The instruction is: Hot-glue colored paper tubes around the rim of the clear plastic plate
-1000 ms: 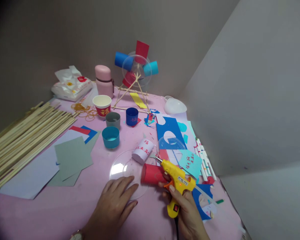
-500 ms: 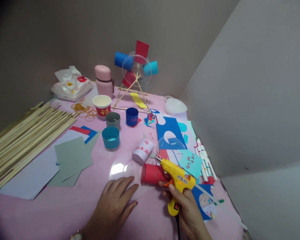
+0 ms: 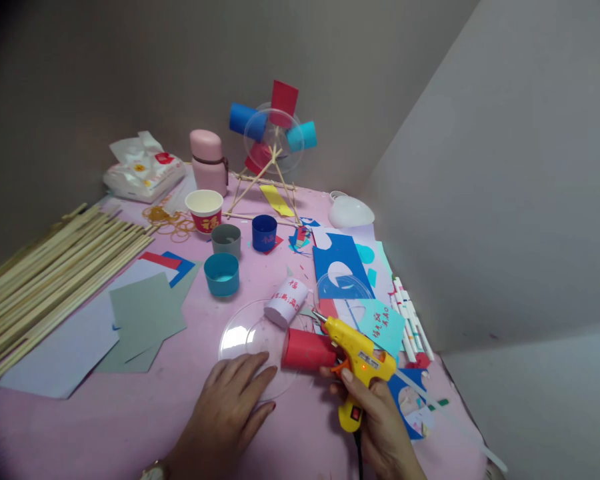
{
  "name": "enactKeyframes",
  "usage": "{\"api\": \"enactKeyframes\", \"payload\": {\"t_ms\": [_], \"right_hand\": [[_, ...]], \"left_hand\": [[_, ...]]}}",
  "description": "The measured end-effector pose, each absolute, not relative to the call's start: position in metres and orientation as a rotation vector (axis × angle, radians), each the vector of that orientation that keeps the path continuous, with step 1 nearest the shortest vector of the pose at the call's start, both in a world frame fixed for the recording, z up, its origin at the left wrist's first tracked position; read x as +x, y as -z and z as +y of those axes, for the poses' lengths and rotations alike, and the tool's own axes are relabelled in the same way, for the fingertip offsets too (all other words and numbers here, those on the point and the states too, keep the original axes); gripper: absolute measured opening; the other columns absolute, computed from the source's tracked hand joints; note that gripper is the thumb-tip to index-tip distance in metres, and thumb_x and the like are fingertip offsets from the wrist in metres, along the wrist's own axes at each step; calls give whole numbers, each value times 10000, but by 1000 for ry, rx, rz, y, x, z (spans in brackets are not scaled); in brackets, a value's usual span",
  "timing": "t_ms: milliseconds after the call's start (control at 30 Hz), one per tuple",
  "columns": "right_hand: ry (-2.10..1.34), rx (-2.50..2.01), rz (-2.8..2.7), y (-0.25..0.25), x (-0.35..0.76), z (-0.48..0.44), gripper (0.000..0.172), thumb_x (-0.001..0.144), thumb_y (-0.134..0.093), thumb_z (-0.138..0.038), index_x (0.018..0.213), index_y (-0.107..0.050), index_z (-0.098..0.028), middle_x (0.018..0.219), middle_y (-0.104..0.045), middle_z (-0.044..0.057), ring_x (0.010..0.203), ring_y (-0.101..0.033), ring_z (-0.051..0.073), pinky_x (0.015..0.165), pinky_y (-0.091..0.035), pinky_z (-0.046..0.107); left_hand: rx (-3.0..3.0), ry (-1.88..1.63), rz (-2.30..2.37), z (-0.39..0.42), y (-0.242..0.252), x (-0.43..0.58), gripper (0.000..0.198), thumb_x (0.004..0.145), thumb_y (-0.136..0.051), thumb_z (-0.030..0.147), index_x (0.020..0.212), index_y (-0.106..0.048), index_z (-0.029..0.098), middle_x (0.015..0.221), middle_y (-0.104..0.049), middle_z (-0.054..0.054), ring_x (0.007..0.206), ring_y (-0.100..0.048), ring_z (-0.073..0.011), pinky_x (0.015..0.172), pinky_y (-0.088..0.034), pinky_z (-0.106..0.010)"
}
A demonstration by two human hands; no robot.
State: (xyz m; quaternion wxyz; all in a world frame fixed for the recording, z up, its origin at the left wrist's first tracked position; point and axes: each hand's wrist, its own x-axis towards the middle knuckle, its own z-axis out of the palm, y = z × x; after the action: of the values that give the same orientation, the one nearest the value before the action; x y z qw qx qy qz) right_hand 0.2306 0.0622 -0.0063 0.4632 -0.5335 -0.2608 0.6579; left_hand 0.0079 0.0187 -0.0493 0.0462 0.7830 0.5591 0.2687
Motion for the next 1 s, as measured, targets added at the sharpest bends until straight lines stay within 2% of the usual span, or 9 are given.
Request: {"api": "enactKeyframes", "payload": {"t_ms": [233, 700, 867, 1000], "right_hand": [[-1632, -1316, -628, 12, 239, 61, 358, 642, -849, -242, 972, -735, -162, 761, -775, 81, 562, -662, 127, 522, -523, 177], [-1624, -1303, -643, 15, 242, 58, 326, 647, -844, -242, 951, -731, -204, 787, -776, 63, 576, -673, 137, 531, -541, 195], [-1630, -1320, -625, 14, 240, 56, 299, 627, -856, -250, 896, -743, -187, 767, -773, 69, 554, -664, 132, 485, -514, 177], [-1622, -1310, -629, 13, 238, 56, 321, 622, -859, -239, 914, -744, -177, 762, -770, 69, 564, -662, 136, 517, -535, 198]], "left_hand": [[2387, -810, 1705, 20, 49, 8, 296, 812, -641, 295, 1101, -625, 229, 1171, -680, -45, 1007, -609, -245, 837, -444, -398], [2368, -814, 1716, 19, 48, 8, 321, 781, -673, 279, 1095, -628, 225, 1171, -683, -48, 1005, -621, -257, 833, -461, -413], [2385, -849, 1707, 19, 49, 8, 325, 807, -640, 297, 1124, -616, 231, 1160, -687, -45, 1001, -622, -249, 835, -453, -402], [2405, -844, 1708, 19, 49, 8, 339, 811, -631, 295, 1146, -605, 245, 1156, -685, -35, 998, -617, -243, 831, -442, -392]]}}
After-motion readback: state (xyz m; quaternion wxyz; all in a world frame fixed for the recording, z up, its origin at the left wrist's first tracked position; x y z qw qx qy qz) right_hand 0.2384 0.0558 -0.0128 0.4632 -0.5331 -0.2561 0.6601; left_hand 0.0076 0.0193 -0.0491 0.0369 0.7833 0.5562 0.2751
